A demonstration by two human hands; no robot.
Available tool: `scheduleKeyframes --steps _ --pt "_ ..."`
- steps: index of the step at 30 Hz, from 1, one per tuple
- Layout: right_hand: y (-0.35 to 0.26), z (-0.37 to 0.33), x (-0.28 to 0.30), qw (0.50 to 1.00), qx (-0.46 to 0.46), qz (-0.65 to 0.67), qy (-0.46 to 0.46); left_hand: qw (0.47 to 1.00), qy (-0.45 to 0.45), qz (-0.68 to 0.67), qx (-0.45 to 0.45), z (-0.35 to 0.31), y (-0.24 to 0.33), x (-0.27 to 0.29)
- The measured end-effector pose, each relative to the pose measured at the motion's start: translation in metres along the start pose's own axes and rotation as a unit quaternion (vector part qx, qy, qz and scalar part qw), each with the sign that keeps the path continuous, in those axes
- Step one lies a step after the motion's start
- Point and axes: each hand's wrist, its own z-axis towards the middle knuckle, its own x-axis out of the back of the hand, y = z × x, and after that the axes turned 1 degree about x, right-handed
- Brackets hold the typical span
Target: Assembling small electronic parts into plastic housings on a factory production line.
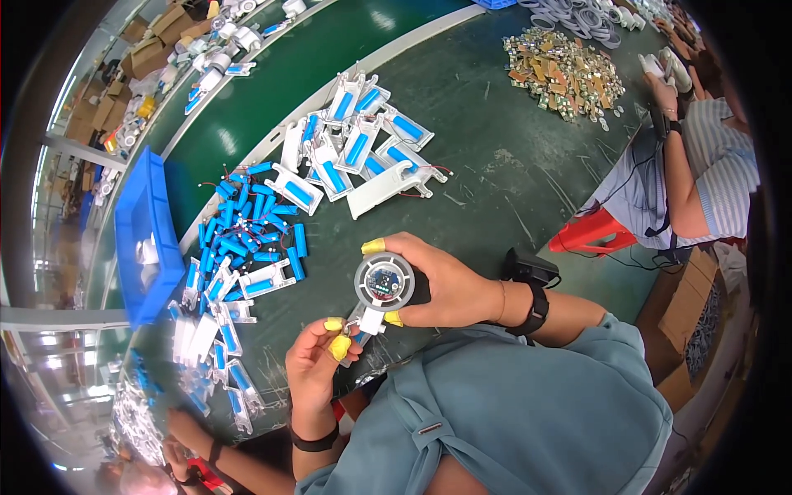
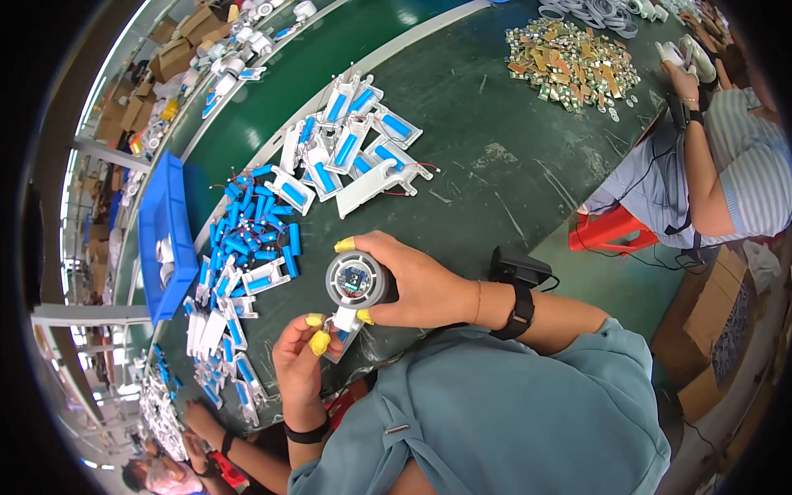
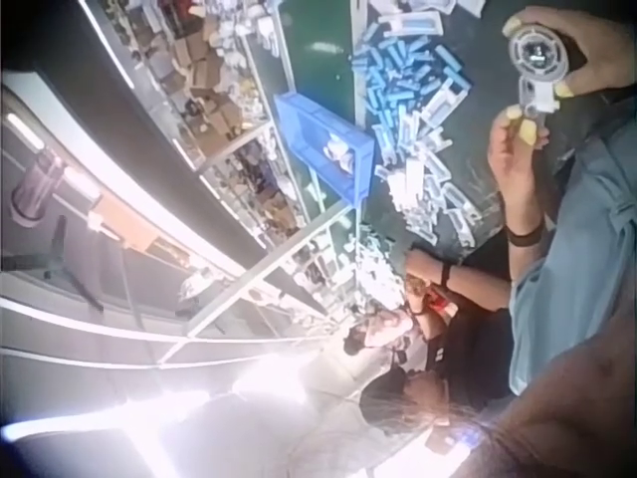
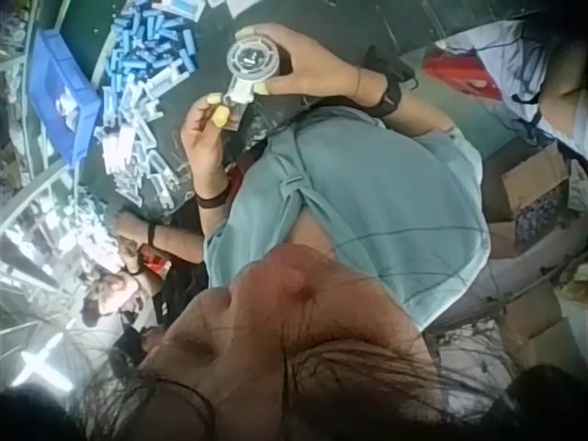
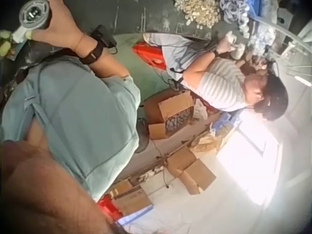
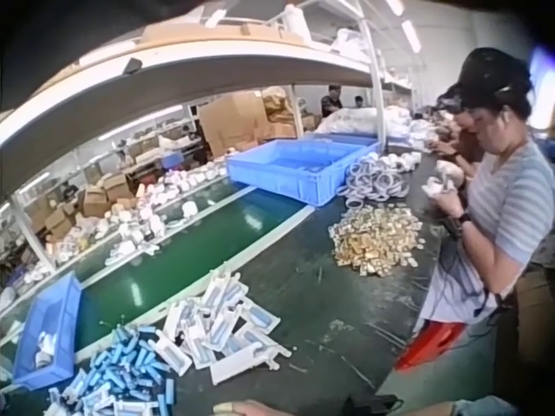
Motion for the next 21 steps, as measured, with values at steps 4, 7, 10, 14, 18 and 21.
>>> scheduleKeyframes --steps 4,7,10,14,18,21 --pt "0.0059 -0.0008 -0.0009 1.0 0.014 0.016 0.016 1.0 0.006 0.003 0.01 0.0008 -0.0048 -0.0022" --pt "0.005 0.0002 0.0001 1.0 0.017 0.018 0.016 1.0 0.008 0.006 0.007 0.0016 -0.0055 -0.0029" --pt "0.0065 -0.0002 -0.001 0.999 0.028 0.012 0.022 1.0 0.012 0.007 0.01 0.0017 -0.0056 -0.0032" --pt "0.0064 0.0002 -0.001 0.999 0.029 0.014 0.022 1.0 0.012 0.01 0.016 0.0014 -0.008 -0.0027" --pt "0.0073 0.0 -0.0007 0.999 0.023 0.01 0.021 1.0 0.015 0.006 0.024 0.0024 -0.0063 -0.0043" --pt "0.0075 0.0012 -0.0012 1.0 0.023 0.009 0.019 1.0 0.014 0.008 0.024 0.0022 -0.0062 -0.0031"
